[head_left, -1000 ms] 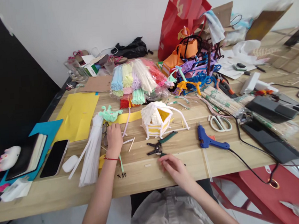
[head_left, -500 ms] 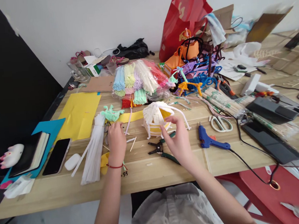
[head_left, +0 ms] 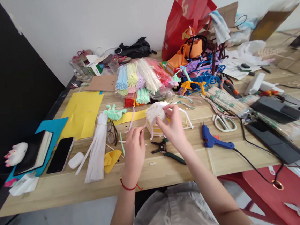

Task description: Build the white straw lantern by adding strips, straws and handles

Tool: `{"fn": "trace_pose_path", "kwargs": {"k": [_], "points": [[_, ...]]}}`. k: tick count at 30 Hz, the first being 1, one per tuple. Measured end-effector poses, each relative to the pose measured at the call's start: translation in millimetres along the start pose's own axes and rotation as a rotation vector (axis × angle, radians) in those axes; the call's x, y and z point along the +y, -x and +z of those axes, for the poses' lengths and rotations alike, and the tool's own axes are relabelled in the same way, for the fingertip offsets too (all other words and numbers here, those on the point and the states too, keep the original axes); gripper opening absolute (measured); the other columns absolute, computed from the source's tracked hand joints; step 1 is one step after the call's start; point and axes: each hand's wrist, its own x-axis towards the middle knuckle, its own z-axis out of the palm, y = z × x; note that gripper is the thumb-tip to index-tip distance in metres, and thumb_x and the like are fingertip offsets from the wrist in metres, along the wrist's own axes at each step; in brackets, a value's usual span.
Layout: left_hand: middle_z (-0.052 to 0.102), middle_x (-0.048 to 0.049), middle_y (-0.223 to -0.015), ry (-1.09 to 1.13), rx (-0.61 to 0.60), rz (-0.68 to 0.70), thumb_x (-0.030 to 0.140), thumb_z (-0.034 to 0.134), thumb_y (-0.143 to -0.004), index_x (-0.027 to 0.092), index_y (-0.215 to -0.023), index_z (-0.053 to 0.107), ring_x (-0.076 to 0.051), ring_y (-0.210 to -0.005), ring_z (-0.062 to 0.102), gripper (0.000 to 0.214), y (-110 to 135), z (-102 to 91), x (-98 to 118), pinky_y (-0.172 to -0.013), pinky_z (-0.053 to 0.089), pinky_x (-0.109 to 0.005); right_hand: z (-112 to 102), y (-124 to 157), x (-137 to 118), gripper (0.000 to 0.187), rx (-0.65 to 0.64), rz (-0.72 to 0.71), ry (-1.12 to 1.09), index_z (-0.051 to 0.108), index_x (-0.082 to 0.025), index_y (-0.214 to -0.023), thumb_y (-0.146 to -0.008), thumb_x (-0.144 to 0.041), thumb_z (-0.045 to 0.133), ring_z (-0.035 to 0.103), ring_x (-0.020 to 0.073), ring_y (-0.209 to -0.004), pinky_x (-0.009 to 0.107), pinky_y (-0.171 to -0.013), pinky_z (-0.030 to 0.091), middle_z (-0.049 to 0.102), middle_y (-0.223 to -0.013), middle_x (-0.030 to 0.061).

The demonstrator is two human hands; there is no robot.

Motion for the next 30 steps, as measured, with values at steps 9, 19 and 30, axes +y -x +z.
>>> {"fn": "trace_pose_path", "kwargs": {"k": [9,19,30], "points": [[0.058,-0.0079,-0.104,0.038,-0.145,0.182,0.003,0.036,-0.090,0.019,-0.115,0.059,-0.020,-0.100,0.058,0.037,-6.9,13.0,20.9,-0.090,0.049,-0.035,-3.8,6.1,-6.6,0.034,0.051,0.006,0.072,0.039,-0.024,-0.096,-0.068,-0.016,0.056,0.050,0.0131,-0.069,0.026,-0.065,0.039,0.053,-0.082,-0.0028],[0.057,-0.0092,-0.100,-0.026,-0.139,0.151,0.002,0.037,-0.088,0.018,-0.119,0.058,-0.023,-0.096,0.057,0.041,-4.5,17.6,28.5,-0.087,0.050,-0.039,0.2,8.0,-6.8,0.029,0.111,0.016,0.117,0.039,-0.024,-0.089,-0.066,-0.016,0.056,0.046,0.0124,-0.067,0.027,-0.065,0.037,0.050,-0.079,-0.0040],[0.064,-0.0036,-0.093,0.394,0.071,-0.086,0.012,0.054,-0.089,0.021,-0.105,0.053,-0.016,-0.086,0.065,0.019,-4.9,25.8,14.3,-0.079,0.056,-0.031,-21.7,-2.0,-6.1,0.033,-0.271,-0.003,0.012,0.037,-0.023,-0.115,-0.084,-0.020,0.048,0.051,0.0141,-0.062,0.026,-0.059,0.039,0.055,-0.071,-0.0035]]}}
